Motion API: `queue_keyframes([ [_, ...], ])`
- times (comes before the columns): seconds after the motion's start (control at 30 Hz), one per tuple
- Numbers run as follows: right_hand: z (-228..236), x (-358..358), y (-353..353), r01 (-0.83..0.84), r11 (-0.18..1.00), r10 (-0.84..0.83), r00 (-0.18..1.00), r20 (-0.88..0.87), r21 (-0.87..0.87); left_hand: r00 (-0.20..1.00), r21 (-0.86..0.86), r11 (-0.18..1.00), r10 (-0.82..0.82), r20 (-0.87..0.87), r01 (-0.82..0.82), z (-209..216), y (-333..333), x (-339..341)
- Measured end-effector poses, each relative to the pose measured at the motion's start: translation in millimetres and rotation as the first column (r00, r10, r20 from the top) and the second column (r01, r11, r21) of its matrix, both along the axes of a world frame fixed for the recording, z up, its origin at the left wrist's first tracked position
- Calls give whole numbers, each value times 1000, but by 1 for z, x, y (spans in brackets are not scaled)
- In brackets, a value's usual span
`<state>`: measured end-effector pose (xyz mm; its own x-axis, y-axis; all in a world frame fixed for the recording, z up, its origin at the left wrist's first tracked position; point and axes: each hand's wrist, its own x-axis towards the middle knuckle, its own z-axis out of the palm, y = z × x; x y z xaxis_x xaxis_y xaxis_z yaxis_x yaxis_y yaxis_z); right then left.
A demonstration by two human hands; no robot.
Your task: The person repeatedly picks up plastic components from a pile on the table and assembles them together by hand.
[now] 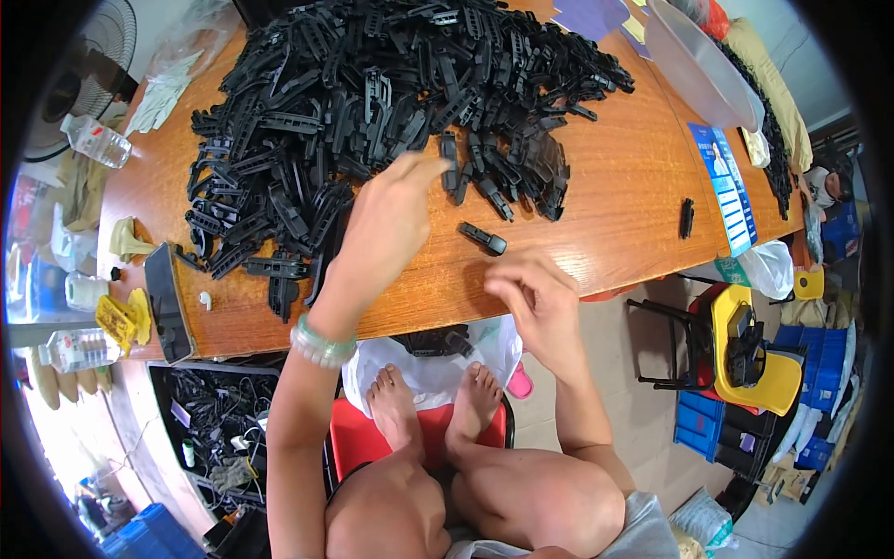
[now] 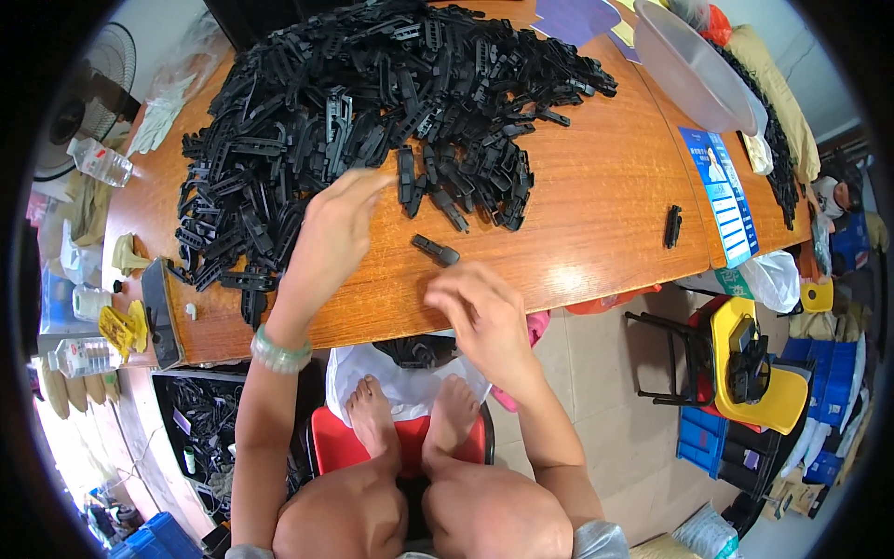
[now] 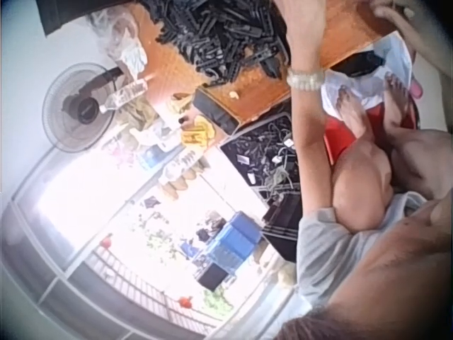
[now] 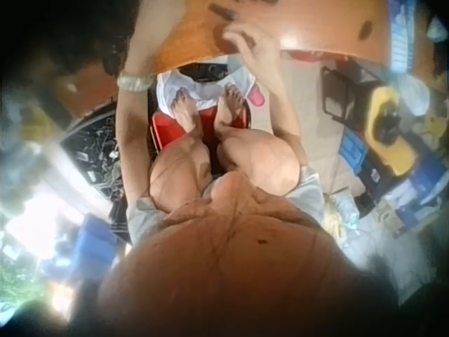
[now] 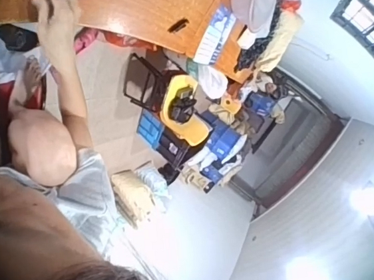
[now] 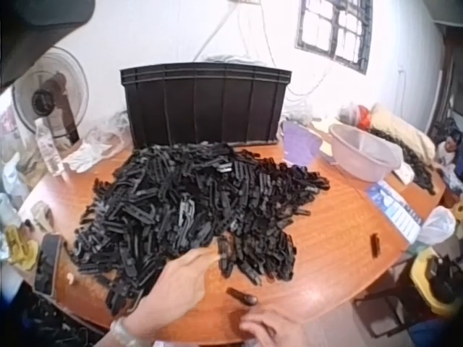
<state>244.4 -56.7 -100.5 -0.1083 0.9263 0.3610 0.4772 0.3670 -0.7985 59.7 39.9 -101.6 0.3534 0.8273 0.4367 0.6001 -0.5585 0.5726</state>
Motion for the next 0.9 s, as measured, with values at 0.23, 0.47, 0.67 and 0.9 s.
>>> queue_keyframes([
  [0.23, -12, -23, 36, 65, 982, -147, 859, 491, 180, 913, 163, 981, -32, -408, 107, -7, 14, 4],
  [0.47, -7, -20, 20, 199, 979, -180, 938, 296, -36, 955, 8, 1000, 10, -297, -8, -3, -48, -10],
  [0.67, 11, 5, -1, -376, 868, 93, 765, -638, -324, 718, -697, 635, 307, 625, 335, 6, -72, -11],
  [0.9, 2, -5, -10, -365, 838, 78, 816, -573, -405, 538, -651, 449, 366, 759, 612, 3, -76, -8],
])
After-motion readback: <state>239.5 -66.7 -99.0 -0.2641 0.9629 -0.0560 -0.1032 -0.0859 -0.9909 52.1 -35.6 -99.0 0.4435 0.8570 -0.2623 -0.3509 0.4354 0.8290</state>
